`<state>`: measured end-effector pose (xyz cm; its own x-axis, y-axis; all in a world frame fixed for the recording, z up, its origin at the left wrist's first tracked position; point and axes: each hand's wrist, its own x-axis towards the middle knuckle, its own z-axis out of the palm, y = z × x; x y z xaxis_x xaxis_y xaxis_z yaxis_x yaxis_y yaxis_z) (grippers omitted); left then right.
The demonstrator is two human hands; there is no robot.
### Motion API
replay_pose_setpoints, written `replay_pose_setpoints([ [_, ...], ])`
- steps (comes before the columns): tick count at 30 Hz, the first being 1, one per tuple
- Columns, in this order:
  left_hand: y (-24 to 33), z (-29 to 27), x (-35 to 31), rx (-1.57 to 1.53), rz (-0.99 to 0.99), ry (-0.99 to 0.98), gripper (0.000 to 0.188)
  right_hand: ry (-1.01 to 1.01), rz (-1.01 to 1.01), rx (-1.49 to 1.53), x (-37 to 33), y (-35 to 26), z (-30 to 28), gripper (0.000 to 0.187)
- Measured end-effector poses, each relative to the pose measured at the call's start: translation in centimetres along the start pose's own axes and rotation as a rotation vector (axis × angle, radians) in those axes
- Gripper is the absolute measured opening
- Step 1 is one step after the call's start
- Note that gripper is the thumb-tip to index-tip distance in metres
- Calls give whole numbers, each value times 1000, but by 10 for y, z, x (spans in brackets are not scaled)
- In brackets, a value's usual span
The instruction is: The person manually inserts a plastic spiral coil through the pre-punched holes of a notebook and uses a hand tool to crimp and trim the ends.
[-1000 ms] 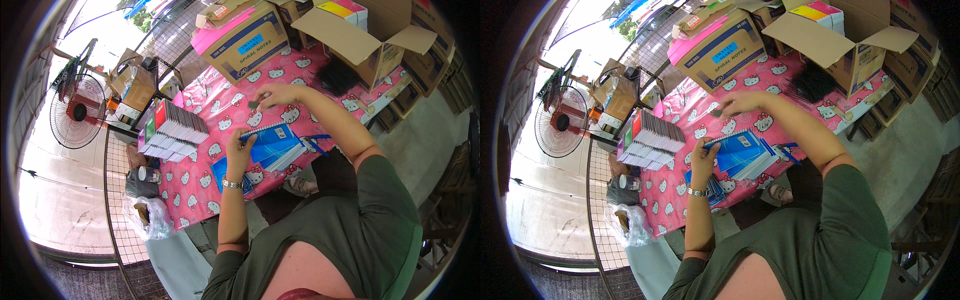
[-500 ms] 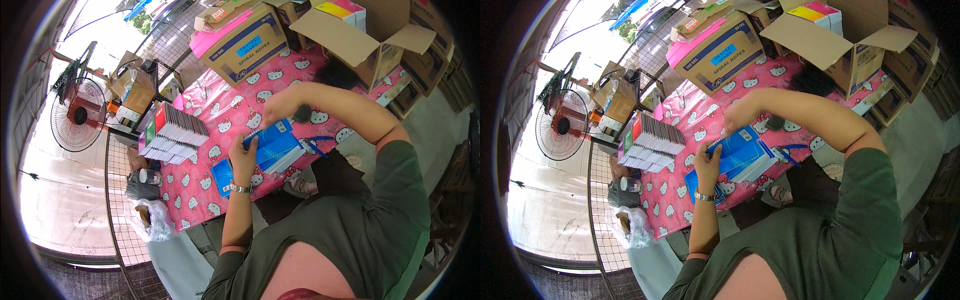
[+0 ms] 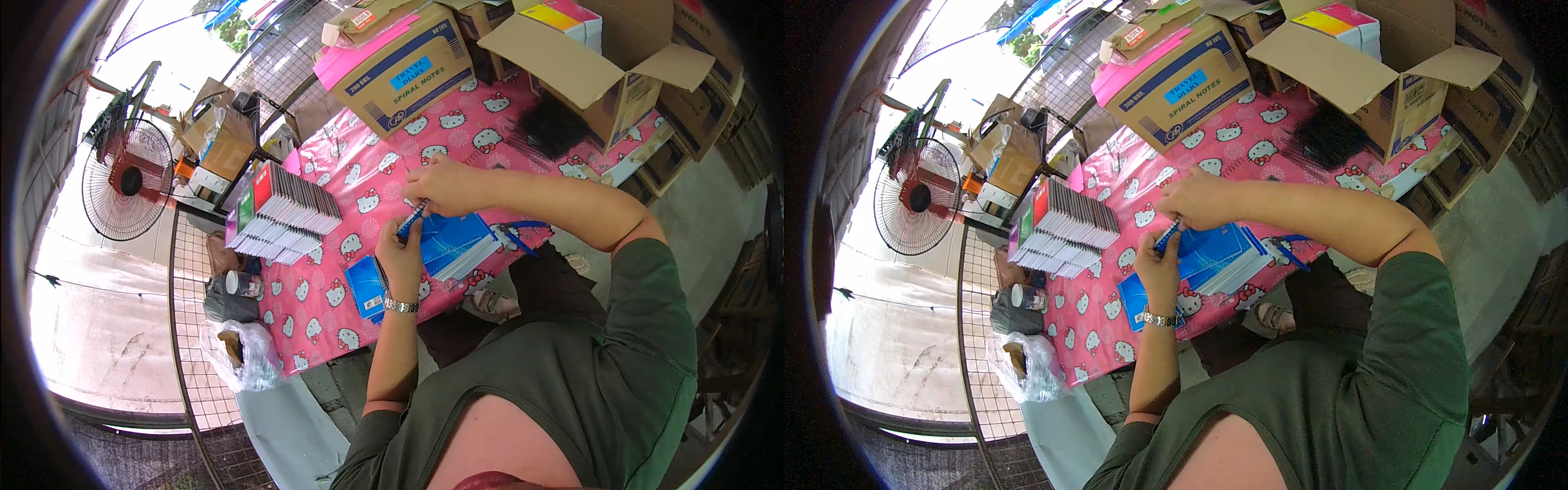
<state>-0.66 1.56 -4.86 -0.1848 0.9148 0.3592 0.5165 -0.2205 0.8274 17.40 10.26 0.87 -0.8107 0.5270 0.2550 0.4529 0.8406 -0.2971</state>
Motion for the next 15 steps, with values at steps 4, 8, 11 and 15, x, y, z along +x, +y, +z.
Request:
replay_pose_setpoints([
  [4, 0, 4, -2, -15, 64, 72, 20, -43, -1, 33, 8, 0, -34, 27],
  [8, -4, 8, -2, -109, 96, 90, 33, -435, 85, -74, 18, -28, -33, 41],
  [11, 9, 3, -10, -68, 52, 62, 32, -455, 78, -82, 27, -29, -41, 47],
  [15, -3, 5, -5, -10, 168, 69, 27, -516, 148, -99, 22, -37, -35, 44],
])
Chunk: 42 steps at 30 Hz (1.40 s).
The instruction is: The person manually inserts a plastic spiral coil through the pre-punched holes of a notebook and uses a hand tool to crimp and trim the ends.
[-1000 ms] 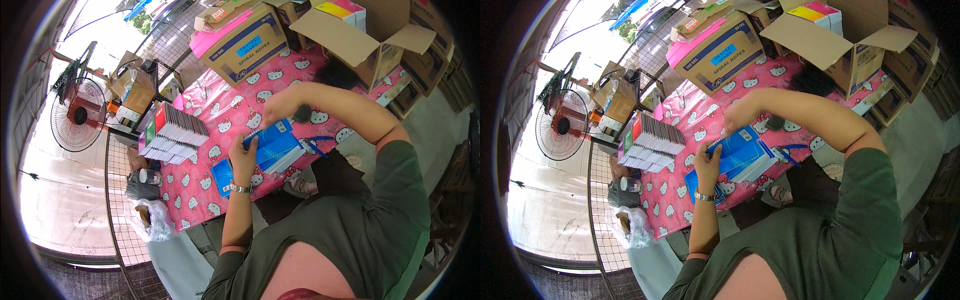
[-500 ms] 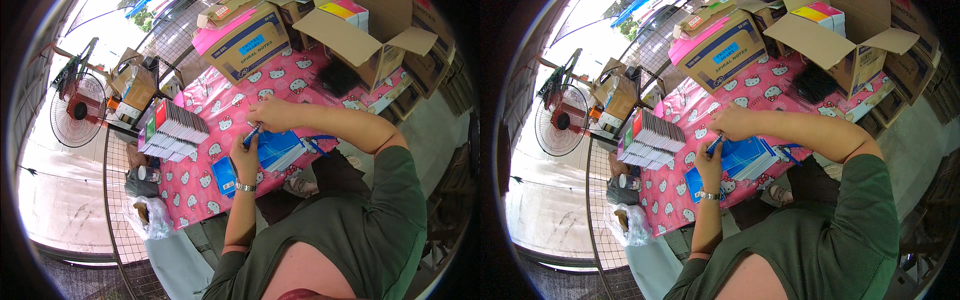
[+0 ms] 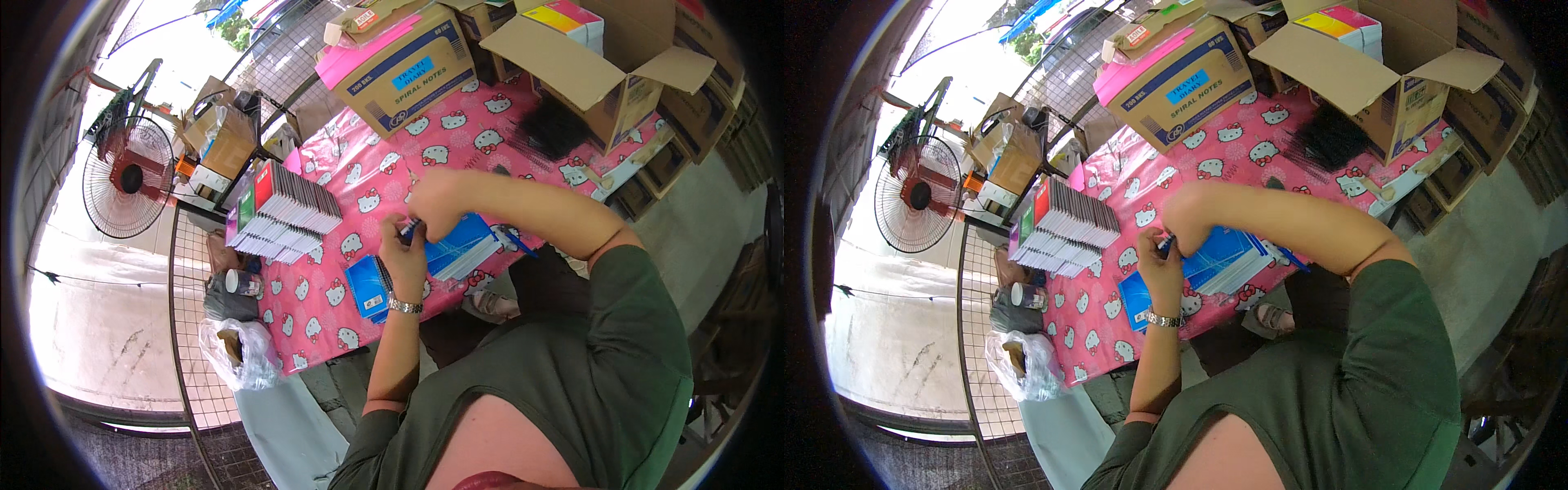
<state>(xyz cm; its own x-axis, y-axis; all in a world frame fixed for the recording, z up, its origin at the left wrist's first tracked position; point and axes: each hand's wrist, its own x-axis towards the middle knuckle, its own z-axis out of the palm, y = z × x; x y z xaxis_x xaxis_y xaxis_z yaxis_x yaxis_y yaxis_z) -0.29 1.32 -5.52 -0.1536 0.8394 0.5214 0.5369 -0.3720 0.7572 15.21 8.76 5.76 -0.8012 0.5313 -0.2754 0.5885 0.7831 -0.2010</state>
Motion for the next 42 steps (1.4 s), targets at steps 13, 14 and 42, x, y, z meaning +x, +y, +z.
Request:
replay_pose_setpoints([
  [13, 10, -3, 7, -99, -174, 0, 21, 831, 645, 91, -45, 58, 272, 52],
  [14, 12, -2, 6, -96, -156, 14, 20, 855, 583, -132, -51, 46, 295, 56],
  [42, -4, -13, -6, 23, 121, 54, 16, 656, 43, 1268, -36, -42, 127, 47],
])
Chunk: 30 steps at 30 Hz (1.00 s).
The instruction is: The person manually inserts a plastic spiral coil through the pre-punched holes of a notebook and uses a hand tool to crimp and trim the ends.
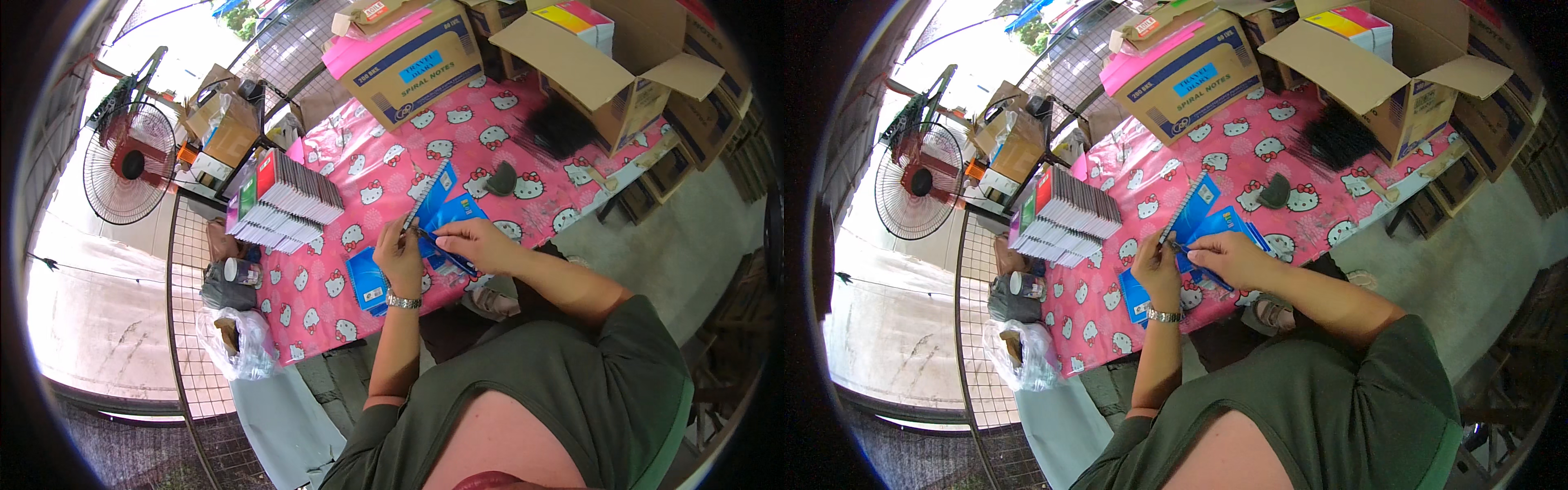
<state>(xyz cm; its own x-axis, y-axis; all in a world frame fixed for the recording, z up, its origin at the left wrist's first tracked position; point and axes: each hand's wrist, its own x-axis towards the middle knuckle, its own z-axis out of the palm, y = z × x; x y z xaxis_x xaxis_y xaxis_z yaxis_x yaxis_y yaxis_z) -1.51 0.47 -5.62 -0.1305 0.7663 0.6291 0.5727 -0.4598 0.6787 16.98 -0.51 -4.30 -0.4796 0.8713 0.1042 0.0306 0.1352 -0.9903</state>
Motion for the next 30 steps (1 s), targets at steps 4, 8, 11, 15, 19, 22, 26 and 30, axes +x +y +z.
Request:
replay_pose_setpoints([
  [4, -13, -26, -14, -261, -252, 234, 22, 125, -94, -116, -4, 0, -16, 45],
  [8, -55, -92, -44, -430, -561, 535, 25, 524, -162, -576, -12, 71, -64, 43],
  [11, -91, -128, -83, -83, -703, 349, 29, 386, 3, -822, -31, 153, -83, 40],
  [15, -110, -137, -108, 498, -552, 207, 25, 329, 50, -1030, -12, 171, -102, 32],
  [19, -86, -115, -76, 725, -350, 104, 25, 823, 67, -1161, 44, 181, -189, 24],
  [22, -36, -62, -34, 526, 6, -3, 24, 695, 128, -1480, 55, 205, -219, 18],
  [26, 29, 4, -9, 430, 394, -441, 24, 390, 290, -1531, 73, 199, -228, 21],
  [30, 38, 17, -7, 538, 430, -677, 21, 613, 140, -1175, 66, 160, -218, 24],
])
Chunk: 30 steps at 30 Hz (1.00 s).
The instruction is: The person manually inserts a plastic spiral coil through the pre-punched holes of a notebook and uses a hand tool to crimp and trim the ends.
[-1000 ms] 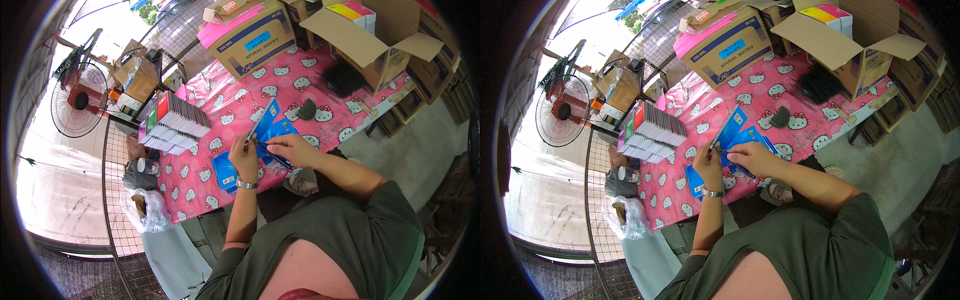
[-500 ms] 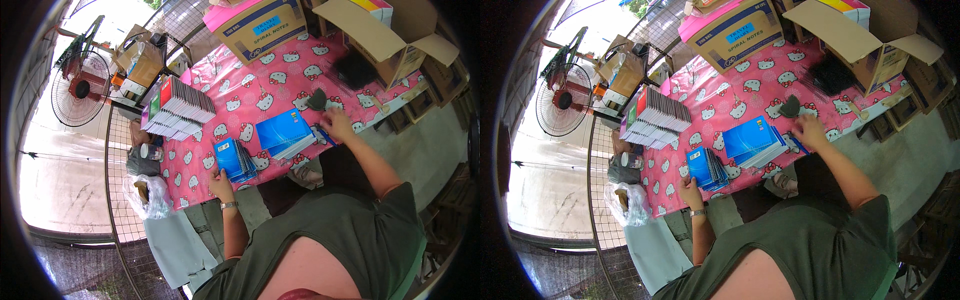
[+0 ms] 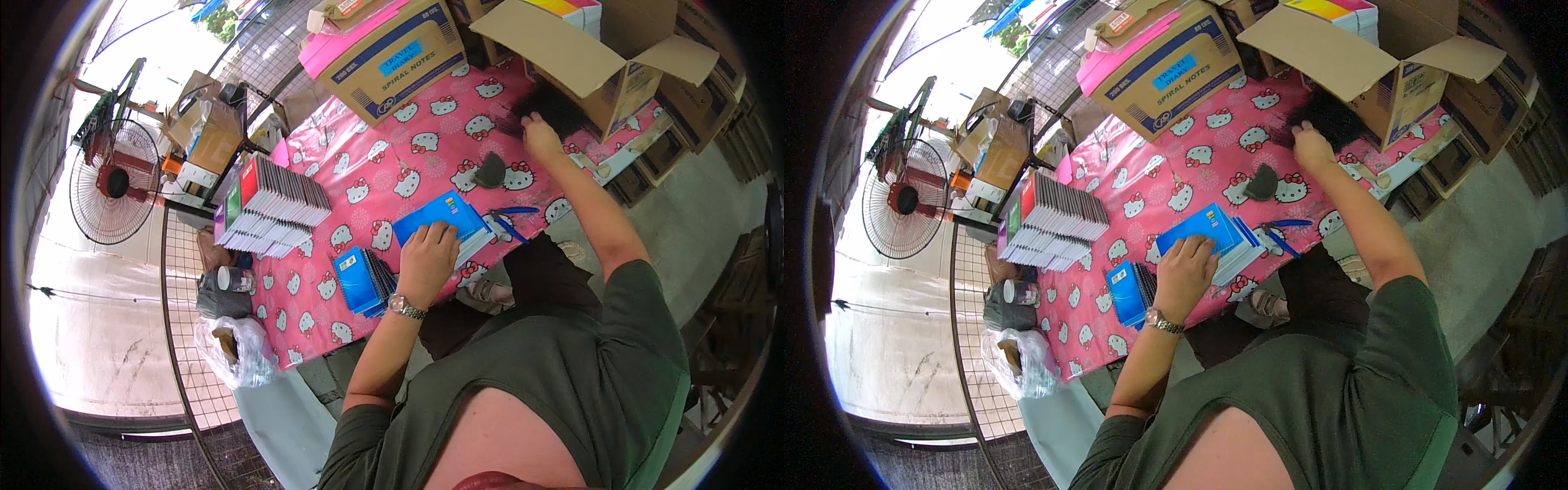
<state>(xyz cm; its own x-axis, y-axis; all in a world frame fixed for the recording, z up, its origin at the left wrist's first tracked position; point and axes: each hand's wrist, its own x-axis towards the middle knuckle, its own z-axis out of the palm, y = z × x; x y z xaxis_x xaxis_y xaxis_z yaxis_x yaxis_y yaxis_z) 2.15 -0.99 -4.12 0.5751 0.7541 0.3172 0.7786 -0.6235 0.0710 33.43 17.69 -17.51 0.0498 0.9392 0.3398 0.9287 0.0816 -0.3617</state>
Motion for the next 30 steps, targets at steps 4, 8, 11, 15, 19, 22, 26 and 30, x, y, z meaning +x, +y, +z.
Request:
replay_pose_setpoints([
  [4, -5, -14, 1, -43, 140, -16, 20, 110, -287, 519, -24, -31, -57, 30],
  [8, -22, -41, 11, -203, -112, -46, 17, -143, -487, 783, -62, -112, -113, 31],
  [11, -21, -34, 29, -146, -122, 76, 15, -78, -562, 661, -77, -137, -117, 25],
  [15, -20, -21, 34, -84, -107, 190, 16, 25, -578, 701, -72, -149, -117, 21],
  [19, -26, -17, 36, -81, -98, 182, 17, -13, -568, 808, -70, -150, -121, 22],
  [22, -24, -20, 35, -106, -83, 192, 16, -174, -495, 864, -74, -151, -128, 21],
  [26, -21, -18, 35, -101, -75, 175, 17, -526, -278, 1002, -71, -150, -130, 24],
  [30, -14, -15, 37, -35, -87, 197, 21, -363, -299, 980, -80, -159, -149, 30],
])
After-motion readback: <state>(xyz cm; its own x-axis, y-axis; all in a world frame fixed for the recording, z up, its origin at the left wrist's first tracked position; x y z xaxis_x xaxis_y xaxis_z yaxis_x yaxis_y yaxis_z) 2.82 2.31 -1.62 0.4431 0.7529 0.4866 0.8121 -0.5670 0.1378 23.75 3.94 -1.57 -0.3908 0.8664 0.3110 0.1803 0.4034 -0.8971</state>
